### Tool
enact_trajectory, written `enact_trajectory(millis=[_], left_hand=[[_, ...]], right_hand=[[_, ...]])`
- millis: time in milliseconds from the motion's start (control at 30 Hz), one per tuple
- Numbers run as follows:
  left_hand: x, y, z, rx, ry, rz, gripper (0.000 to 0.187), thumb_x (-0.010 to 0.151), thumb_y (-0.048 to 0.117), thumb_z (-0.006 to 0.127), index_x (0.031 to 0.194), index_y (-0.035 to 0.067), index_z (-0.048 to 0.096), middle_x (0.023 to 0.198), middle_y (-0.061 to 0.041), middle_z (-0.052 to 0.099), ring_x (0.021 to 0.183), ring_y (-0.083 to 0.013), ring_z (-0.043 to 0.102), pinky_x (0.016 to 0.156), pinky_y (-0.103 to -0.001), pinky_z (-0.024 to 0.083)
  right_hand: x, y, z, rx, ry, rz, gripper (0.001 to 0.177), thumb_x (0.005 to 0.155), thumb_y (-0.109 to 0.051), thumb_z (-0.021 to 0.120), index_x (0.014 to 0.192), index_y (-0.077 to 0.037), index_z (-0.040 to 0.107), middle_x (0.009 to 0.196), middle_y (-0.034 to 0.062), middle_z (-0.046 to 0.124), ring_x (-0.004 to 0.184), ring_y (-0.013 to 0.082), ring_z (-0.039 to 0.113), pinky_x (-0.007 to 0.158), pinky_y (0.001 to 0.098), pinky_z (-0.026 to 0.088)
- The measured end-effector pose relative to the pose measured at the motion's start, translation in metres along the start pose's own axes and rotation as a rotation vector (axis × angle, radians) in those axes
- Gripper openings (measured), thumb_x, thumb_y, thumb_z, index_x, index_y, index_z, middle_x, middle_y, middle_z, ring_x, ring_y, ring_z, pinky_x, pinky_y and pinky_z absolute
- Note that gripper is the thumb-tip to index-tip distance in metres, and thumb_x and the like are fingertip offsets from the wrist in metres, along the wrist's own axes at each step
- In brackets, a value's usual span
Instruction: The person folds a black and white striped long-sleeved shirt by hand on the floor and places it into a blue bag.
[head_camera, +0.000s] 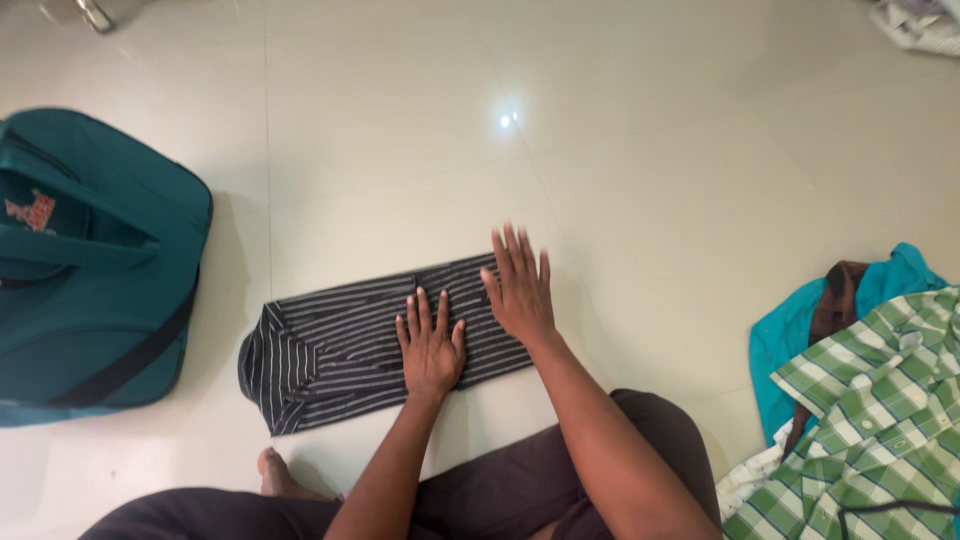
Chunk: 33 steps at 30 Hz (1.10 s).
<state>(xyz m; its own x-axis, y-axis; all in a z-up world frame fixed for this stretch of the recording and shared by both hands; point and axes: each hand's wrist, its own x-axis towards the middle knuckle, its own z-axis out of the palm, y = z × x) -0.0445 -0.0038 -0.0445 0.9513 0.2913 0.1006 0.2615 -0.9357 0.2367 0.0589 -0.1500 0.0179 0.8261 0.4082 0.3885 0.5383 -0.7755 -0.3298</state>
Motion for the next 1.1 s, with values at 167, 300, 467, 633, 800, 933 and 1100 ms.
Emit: enact_trajectory(millis=[167, 300, 467, 633, 800, 933, 1100], left_hand=[[-0.008, -0.001, -0.006, -0.002, -0.072, 0.037, 0.064, 0.104, 0.051, 0.028, 0.162, 0.023, 0.022, 0.168, -0.014, 0.013, 0.155, -0.0318, 0.011, 0.124, -0.054, 0.008], [-0.012, 0.0, -0.011, -0.035, -0.076, 0.036, 0.063, 0.103, 0.05, 0.031, 0.159, 0.022, 0.025, 0.166, -0.014, 0.018, 0.154, -0.0316, 0.014, 0.123, -0.053, 0.009], [0.019, 0.004, -0.012, -0.458, 0.176, -0.132, 0.057, 0.105, 0.031, 0.052, 0.149, -0.001, 0.039, 0.161, -0.028, 0.032, 0.145, -0.0412, 0.038, 0.118, -0.049, 0.036], [0.063, -0.005, -0.007, -0.583, 0.116, -0.238, 0.057, 0.091, 0.021, 0.071, 0.139, -0.003, 0.051, 0.136, -0.024, 0.057, 0.129, -0.0398, 0.052, 0.107, -0.047, 0.046], [0.109, -0.018, -0.01, -0.6, -0.181, -0.358, 0.051, 0.081, 0.029, 0.084, 0.119, 0.001, 0.064, 0.115, -0.02, 0.068, 0.102, -0.0317, 0.066, 0.088, -0.042, 0.055], [0.119, -0.023, -0.009, -0.765, -0.281, -0.427, 0.041, 0.078, 0.024, 0.085, 0.109, 0.004, 0.068, 0.101, -0.015, 0.071, 0.085, -0.0228, 0.069, 0.075, -0.038, 0.057], [0.106, -0.029, 0.003, -0.906, -0.272, -0.353, 0.025, 0.081, 0.019, 0.082, 0.098, 0.004, 0.07, 0.09, -0.013, 0.073, 0.077, -0.02, 0.065, 0.07, -0.034, 0.053]], right_hand=[[-0.008, 0.038, 0.047, -0.075, -0.243, 0.144, 0.064, 0.106, -0.051, 0.03, 0.16, -0.019, 0.021, 0.169, 0.0071, 0.019, 0.156, 0.0282, 0.017, 0.121, 0.0622, 0.014], [-0.008, 0.064, 0.079, -0.015, -0.245, 0.233, 0.059, 0.107, -0.043, 0.035, 0.158, -0.015, 0.028, 0.163, 0.01, 0.03, 0.151, 0.0285, 0.029, 0.118, 0.0608, 0.023], [0.006, 0.1, 0.081, 0.266, -0.059, 0.226, 0.044, 0.101, -0.021, 0.055, 0.144, -0.013, 0.054, 0.146, 0.0102, 0.055, 0.133, 0.0327, 0.049, 0.113, 0.0473, 0.042], [0.018, 0.093, 0.064, 0.322, -0.26, 0.268, 0.038, 0.089, -0.018, 0.069, 0.127, -0.019, 0.066, 0.13, 0.0055, 0.061, 0.122, 0.0291, 0.049, 0.106, 0.044, 0.044], [0.037, 0.092, 0.055, 0.304, -0.358, 0.314, 0.023, 0.085, -0.022, 0.077, 0.107, -0.02, 0.077, 0.115, 0.0027, 0.063, 0.115, 0.0266, 0.049, 0.103, 0.0404, 0.045], [0.038, 0.099, 0.054, 0.388, -0.38, 0.331, 0.015, 0.083, -0.019, 0.079, 0.098, -0.017, 0.078, 0.113, 0.0033, 0.063, 0.113, 0.0252, 0.05, 0.098, 0.038, 0.048], [0.036, 0.101, 0.046, 0.438, -0.329, 0.312, 0.014, 0.078, -0.021, 0.084, 0.091, -0.016, 0.079, 0.107, 0.0015, 0.067, 0.104, 0.0231, 0.056, 0.092, 0.0372, 0.051]])
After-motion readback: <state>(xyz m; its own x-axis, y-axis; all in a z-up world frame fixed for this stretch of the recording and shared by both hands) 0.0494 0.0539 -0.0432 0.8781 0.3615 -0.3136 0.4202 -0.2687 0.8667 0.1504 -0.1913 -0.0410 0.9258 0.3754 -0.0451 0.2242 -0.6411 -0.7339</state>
